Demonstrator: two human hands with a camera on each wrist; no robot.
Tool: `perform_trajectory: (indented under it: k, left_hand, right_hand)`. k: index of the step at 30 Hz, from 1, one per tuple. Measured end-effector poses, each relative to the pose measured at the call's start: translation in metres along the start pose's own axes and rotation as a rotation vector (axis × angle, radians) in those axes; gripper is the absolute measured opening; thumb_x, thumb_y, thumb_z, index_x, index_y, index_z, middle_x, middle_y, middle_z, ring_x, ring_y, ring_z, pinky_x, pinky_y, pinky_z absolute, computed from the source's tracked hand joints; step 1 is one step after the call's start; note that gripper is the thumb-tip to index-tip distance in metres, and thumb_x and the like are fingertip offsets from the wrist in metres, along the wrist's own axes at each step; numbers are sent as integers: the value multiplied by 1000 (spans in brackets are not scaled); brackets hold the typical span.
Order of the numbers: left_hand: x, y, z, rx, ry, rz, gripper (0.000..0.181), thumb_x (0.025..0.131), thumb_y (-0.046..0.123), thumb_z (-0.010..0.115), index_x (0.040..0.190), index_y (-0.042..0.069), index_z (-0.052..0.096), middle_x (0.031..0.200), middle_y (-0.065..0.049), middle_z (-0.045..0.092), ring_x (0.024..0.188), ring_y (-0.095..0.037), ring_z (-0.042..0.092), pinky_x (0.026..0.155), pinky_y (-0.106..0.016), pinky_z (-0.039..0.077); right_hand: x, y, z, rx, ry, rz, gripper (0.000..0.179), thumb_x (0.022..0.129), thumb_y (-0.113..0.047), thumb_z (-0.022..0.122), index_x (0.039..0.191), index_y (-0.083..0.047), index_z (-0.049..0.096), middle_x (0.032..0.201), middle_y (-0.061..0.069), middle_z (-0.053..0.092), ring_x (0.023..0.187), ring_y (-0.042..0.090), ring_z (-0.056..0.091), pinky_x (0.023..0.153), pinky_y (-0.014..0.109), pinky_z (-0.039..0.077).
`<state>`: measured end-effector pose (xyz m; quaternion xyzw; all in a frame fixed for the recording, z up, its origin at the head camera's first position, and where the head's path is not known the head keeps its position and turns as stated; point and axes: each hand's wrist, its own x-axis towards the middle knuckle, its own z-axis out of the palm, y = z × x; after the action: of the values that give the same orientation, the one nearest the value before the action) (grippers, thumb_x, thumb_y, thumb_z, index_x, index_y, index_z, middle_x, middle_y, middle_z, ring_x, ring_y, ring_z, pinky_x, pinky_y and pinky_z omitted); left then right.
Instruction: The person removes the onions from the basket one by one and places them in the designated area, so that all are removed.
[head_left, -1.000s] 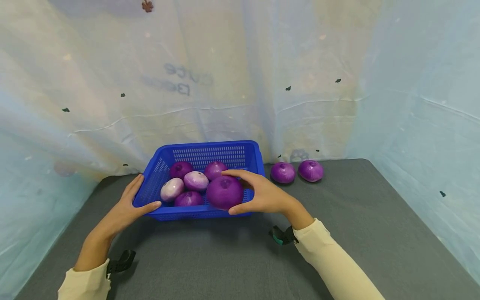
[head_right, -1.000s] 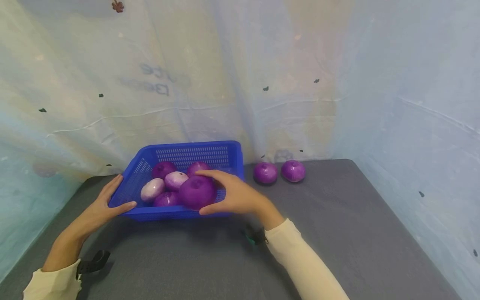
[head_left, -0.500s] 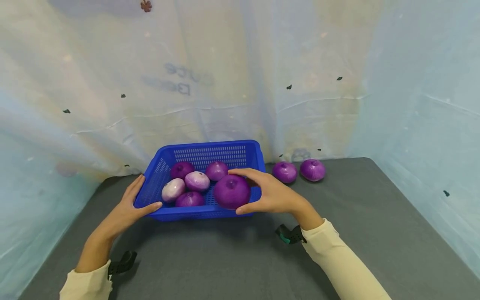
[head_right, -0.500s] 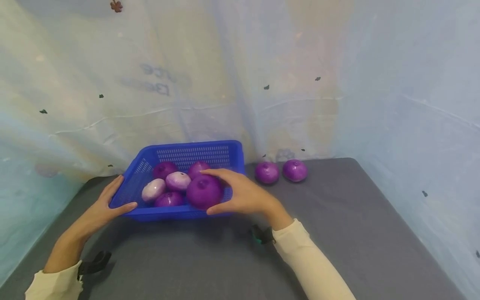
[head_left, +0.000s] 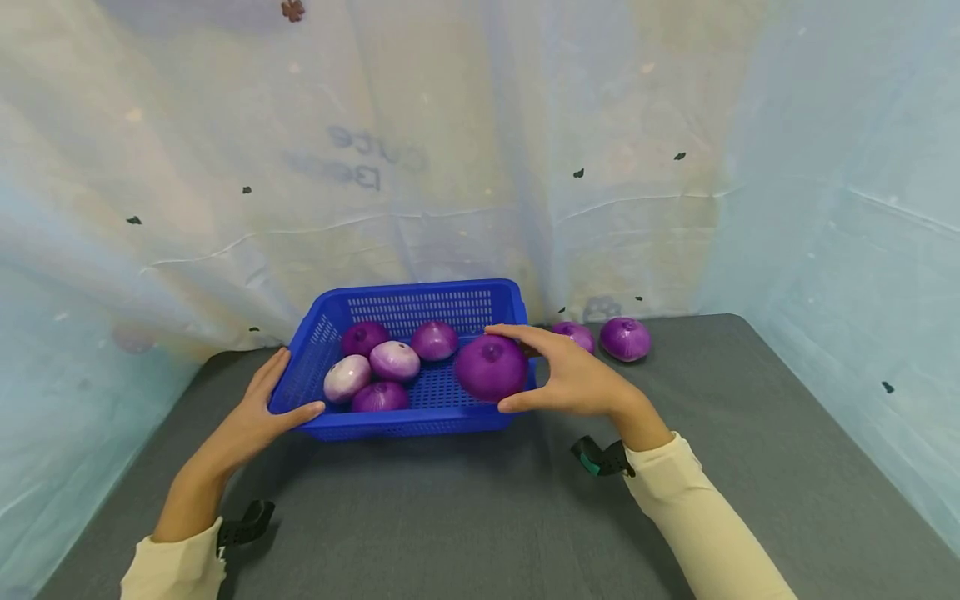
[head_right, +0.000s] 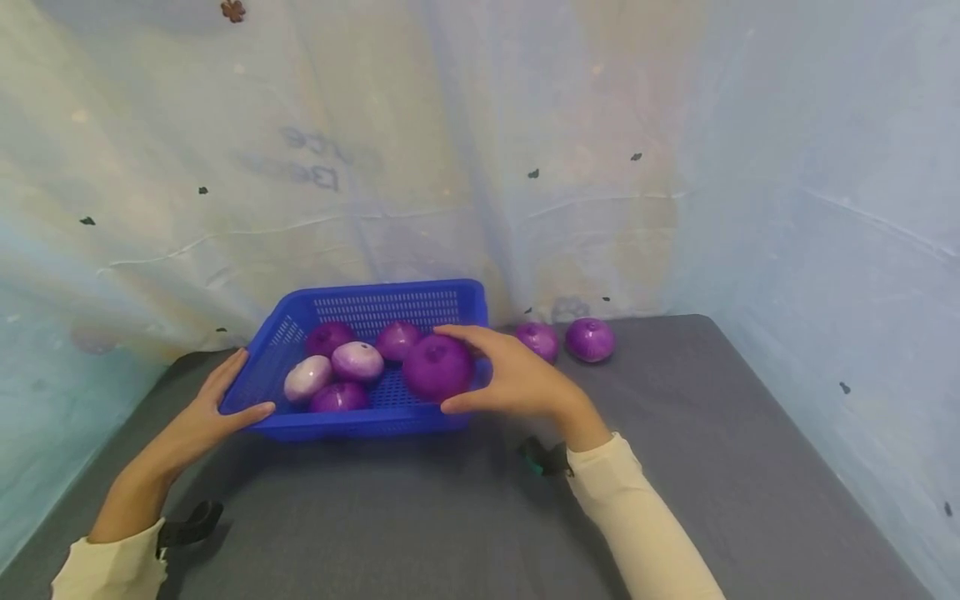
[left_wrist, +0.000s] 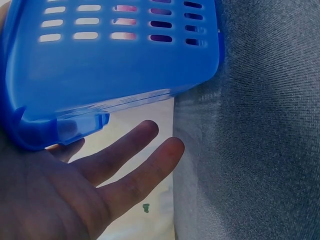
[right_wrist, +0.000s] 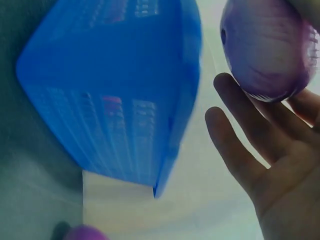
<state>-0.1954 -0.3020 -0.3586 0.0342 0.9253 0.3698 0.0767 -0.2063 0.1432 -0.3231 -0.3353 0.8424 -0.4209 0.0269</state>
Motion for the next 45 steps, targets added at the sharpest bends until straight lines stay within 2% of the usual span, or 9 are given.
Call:
perform_trajectory:
  k: [10,16,21,29,37,45]
  left_hand:
    - [2,-2,-1,21,-1,31,107,91,47,65,159,26,-15,167,-13,-20,147,-58,-1,102,-85,14]
    - [1,-4,-3,50,-7,60,109,90,44,66,159,22,-15,166,-15,-19,146,-59,0,101,-84,18]
    - [0,-4,-3,55,-9,44,110,90,46,66,158,23,-17,166,-15,-20,146,-59,-1,101,-85,17]
    - [-1,-3,-2,43,-5,55,109,90,45,66,159,20,-15,166,-15,-20,146,-59,-2,101,-85,15]
    - [1,-4,-3,38,-12,70,107,91,42,66,159,24,-16,166,-15,-19,146,-58,-1,101,-85,17]
    - [1,-3,-2,27,-14,54,109,91,42,67,158,25,-16,166,-16,-19,145,-59,0,101,-84,18]
  right_hand:
    - [-8,12,-22,80,36,-12,84,81,-32,84,151,-34,39,151,-5,46,129,15,56,99,33,54]
    - [-9,14,-30,78,64,-15,84,80,-28,85,151,-32,40,146,-1,52,127,21,58,96,39,56]
    - [-11,15,-36,62,78,-13,85,79,-28,85,152,-29,40,144,3,55,126,24,59,96,43,56]
    - [-15,17,-43,50,106,28,86,78,-29,86,151,-31,40,142,3,55,121,23,61,92,40,58]
    - [-18,20,-51,-43,173,44,86,78,-30,86,152,-24,41,139,3,57,116,24,61,91,43,53]
    - [-23,25,-59,-44,204,85,84,80,-31,85,151,-29,41,142,5,56,118,24,61,91,43,54]
